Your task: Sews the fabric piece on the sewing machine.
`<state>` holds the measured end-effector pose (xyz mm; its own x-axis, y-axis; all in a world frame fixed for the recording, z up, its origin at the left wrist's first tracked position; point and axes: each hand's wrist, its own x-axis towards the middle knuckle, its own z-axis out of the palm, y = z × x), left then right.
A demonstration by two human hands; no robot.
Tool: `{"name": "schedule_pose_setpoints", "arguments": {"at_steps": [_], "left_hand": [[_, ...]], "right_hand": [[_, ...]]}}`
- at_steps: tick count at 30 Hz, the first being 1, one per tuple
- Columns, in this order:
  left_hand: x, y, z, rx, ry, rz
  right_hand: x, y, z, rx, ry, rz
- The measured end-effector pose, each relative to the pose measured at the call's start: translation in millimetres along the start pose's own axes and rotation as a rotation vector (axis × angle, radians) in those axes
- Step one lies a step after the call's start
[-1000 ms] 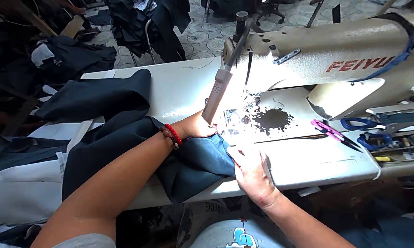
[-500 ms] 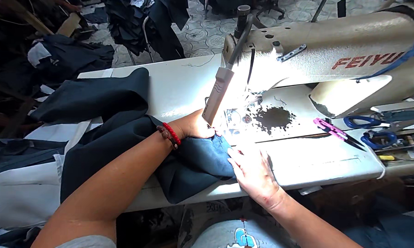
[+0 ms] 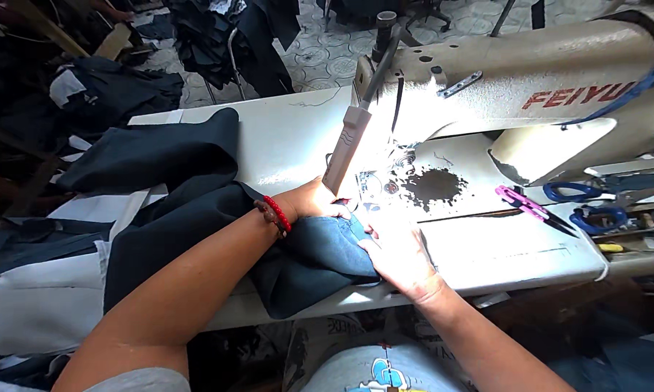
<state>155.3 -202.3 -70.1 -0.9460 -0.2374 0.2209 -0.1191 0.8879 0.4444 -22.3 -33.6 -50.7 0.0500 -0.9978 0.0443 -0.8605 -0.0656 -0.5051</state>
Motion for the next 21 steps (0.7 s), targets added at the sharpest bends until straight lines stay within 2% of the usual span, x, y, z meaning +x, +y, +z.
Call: {"name": "schedule_pose_setpoints", "arguments": {"at_steps": [2, 7, 13, 14, 19, 21], "left_hand": [[1, 5, -3, 0.024, -0.016, 0.031], [-2, 19, -10, 0.099, 0.008, 0.013], [-12, 14, -8, 0.105, 0.094, 0.071], [-13, 13, -8, 0.106, 0.099, 0.080], [-13, 12, -9, 0.087, 0.085, 0.081], [-13, 12, -11, 0.098, 0.079, 0.082]], "right_hand": [[-2, -5, -3, -0.061, -0.083, 0.093], [-4, -8, -6, -0.074, -0.113, 0.101], [-13, 4, 27, -0.004, 0.303, -0.188], [-14, 5, 30, -0.007, 0.329, -0.232], [-16, -7, 14, -0.075, 0.059, -0.181], [-14, -9, 12, -0.116, 0.001, -0.163]]}}
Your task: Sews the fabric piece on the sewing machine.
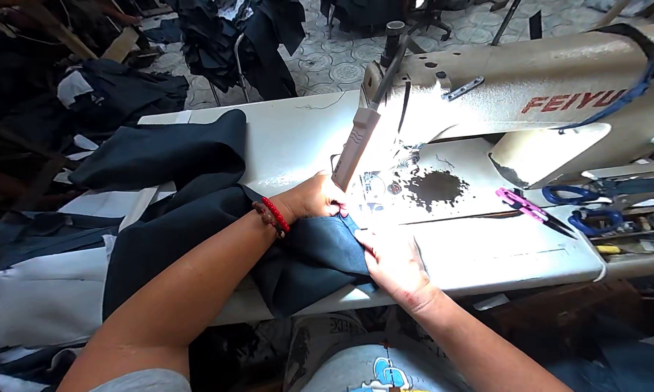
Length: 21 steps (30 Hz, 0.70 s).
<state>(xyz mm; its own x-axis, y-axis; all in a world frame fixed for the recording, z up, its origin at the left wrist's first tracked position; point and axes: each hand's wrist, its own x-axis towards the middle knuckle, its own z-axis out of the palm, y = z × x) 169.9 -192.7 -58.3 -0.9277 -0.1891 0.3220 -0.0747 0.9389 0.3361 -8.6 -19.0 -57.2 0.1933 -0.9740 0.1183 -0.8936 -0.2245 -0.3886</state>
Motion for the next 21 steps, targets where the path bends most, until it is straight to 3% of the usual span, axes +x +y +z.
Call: {"name": "schedule_pose_setpoints", "arguments": {"at_steps": [5, 9, 12, 15, 19, 21], "left_hand": [[3, 1, -4, 0.039, -0.031, 0.021], [9, 5, -15, 0.063, -0.177, -0.013], [20, 17, -32, 0.042, -0.389, -0.235], [43, 46, -47, 0.065, -0.529, -0.647], [58, 97, -29, 0.405, -0.676, -0.590], [45, 122, -7, 0.496, -0.488, -0.535]], "right_hand": [[3, -10, -14, -0.083, -0.240, 0.075], [3, -16, -21, -0.139, -0.341, 0.106], [4, -20, -25, -0.144, -0.402, 0.134], [4, -21, -24, -0.152, -0.389, 0.127], [3, -21, -24, -0.167, -0.378, 0.114], [2, -21, -24, -0.151, -0.363, 0.109]]}}
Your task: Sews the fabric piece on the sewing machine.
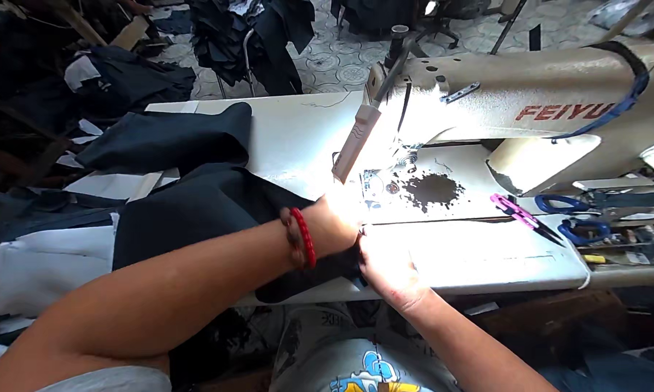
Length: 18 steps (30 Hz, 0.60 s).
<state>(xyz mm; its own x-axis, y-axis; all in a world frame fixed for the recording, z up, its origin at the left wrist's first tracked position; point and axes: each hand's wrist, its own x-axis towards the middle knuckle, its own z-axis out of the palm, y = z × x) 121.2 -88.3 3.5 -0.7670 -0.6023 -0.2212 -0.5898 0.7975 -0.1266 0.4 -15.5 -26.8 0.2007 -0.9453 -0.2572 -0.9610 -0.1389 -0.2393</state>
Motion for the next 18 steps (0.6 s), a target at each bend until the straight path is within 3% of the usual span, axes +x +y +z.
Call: {"name": "schedule_pose_setpoints", "arguments": {"at_steps": [2, 5, 9, 12, 18], "left_hand": [[-13, 18, 10, 0.040, 0.055, -0.049], [-22, 28, 18, 0.110, -0.019, -0.188], [-31, 27, 58, -0.007, 0.290, -0.357], [-30, 23, 76, -0.058, 0.474, -0.375], [-31, 8, 75, -0.118, 0.433, -0.319]], "right_hand": [[0, 0, 0, -0.006, -0.018, 0.001], [1, 0, 4, -0.048, -0.004, -0.022], [1, -3, 2, -0.084, -0.002, -0.060], [3, -3, 0, -0.094, 0.005, -0.060], [6, -5, 5, -0.107, 0.050, -0.038]]}}
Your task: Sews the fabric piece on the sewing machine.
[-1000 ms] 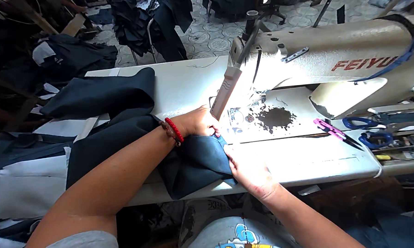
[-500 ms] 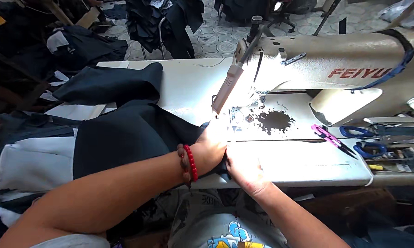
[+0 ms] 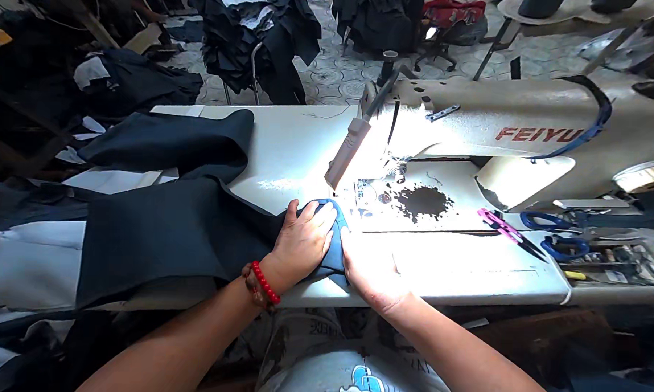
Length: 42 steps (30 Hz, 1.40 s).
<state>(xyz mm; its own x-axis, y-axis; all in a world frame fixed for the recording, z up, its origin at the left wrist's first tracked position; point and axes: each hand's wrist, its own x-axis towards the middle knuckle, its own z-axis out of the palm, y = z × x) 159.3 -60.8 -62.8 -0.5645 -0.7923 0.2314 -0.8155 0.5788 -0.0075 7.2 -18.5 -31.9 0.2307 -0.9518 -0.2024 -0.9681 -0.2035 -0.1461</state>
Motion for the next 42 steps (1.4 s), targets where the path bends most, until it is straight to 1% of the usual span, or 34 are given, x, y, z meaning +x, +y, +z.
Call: {"name": "schedule_pose_setpoints", "arguments": {"at_steps": [4, 8, 10, 12, 20, 25, 26, 27, 29, 33, 35, 37, 40, 42], "left_hand": [[2, -2, -1, -0.008, -0.022, 0.003], [1, -2, 1, -0.009, 0.026, 0.017], [1, -2, 2, -0.012, 0.035, 0.019], [1, -2, 2, -0.014, 0.040, 0.020], [1, -4, 4, -0.013, 0.053, 0.028], [9, -11, 7, -0.026, 0.070, 0.064], [13, -13, 8, -0.036, 0.072, 0.075], [18, -15, 8, -0.057, 0.073, 0.087], [30, -18, 8, -0.117, 0.067, 0.116], [52, -20, 10, -0.160, 0.009, 0.164], [63, -21, 10, -0.174, -0.032, 0.171], [71, -24, 14, -0.190, -0.021, 0.181], [83, -32, 18, -0.203, -0.071, 0.187], [91, -38, 28, -0.223, 0.023, 0.216]], "right_hand": [[-3, -2, 13, -0.042, 0.100, 0.014], [-5, -6, 13, -0.091, 0.073, 0.057], [-4, -5, 15, -0.102, 0.098, 0.041], [-3, -3, 19, -0.096, 0.161, 0.009], [-3, -3, 21, -0.120, 0.208, -0.018], [1, -5, 8, -0.107, 0.081, -0.003], [3, -5, 4, -0.103, 0.031, 0.012], [6, -4, -1, -0.093, -0.023, 0.030], [11, 0, -7, -0.073, -0.066, 0.057], [19, 9, -18, -0.080, -0.117, 0.118], [22, 13, -22, -0.105, -0.117, 0.133], [27, 15, -24, -0.108, -0.104, 0.156], [34, 16, -28, -0.072, -0.115, 0.205], [38, 16, -31, -0.048, -0.124, 0.232]]}}
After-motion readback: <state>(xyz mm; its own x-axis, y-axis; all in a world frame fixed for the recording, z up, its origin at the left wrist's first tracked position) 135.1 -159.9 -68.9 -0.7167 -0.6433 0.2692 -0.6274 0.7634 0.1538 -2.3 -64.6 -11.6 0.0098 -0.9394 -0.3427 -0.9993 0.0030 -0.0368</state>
